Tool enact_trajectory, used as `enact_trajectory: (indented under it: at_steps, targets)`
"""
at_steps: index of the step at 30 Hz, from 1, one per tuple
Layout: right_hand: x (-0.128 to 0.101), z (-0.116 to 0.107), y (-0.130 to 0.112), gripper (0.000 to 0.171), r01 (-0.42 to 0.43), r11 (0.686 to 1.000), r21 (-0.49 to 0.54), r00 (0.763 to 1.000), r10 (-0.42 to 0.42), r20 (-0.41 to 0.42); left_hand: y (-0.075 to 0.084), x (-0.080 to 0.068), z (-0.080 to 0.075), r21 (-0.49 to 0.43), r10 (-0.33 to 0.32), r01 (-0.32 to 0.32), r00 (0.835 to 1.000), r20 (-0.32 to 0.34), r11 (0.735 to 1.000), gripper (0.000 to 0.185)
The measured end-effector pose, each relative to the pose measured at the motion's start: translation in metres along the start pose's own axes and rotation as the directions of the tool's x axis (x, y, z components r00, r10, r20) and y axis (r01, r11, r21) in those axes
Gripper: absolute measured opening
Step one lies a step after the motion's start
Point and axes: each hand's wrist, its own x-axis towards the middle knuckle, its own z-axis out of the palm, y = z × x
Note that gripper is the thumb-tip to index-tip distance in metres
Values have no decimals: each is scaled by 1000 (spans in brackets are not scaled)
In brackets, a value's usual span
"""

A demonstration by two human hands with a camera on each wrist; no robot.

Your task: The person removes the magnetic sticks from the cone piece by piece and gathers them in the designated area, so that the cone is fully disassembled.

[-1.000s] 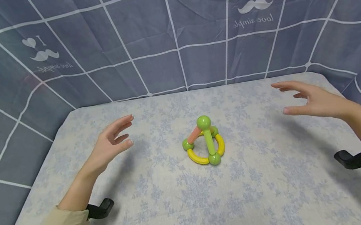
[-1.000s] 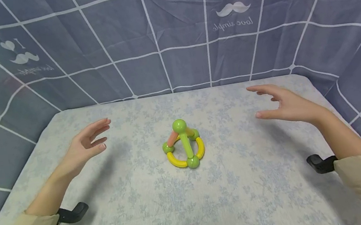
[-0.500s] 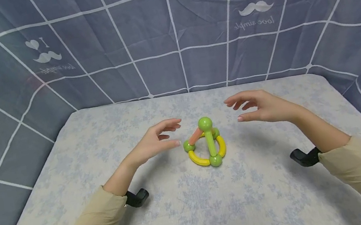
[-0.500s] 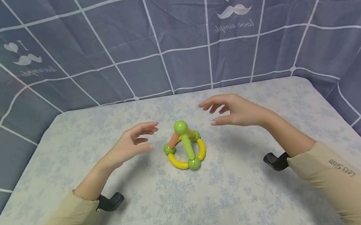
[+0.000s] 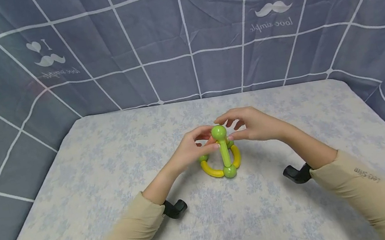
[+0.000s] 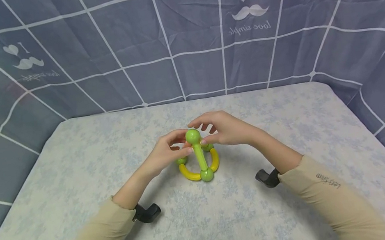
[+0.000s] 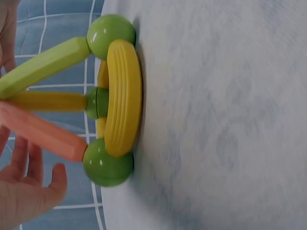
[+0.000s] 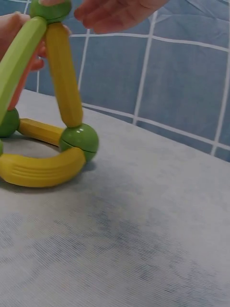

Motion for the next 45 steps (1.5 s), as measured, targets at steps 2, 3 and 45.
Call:
enact_trajectory:
  at_steps: [2, 3, 45]
  targets:
    - [3, 2, -1, 47, 9, 999, -39, 1000, -9, -1, -1, 2, 3, -14, 24, -24, 1000, -6, 1000, 42]
    - [4, 3, -2, 47, 12, 998, -57, 1000, -12, 0, -1, 3, 4, -19, 39, -39, 999, -7, 999, 40]
    - [8, 28, -5, 38, 179, 961, -209, 955, -221, -197, -5, -2, 11, 162, 200, -180, 974, -111, 970, 13]
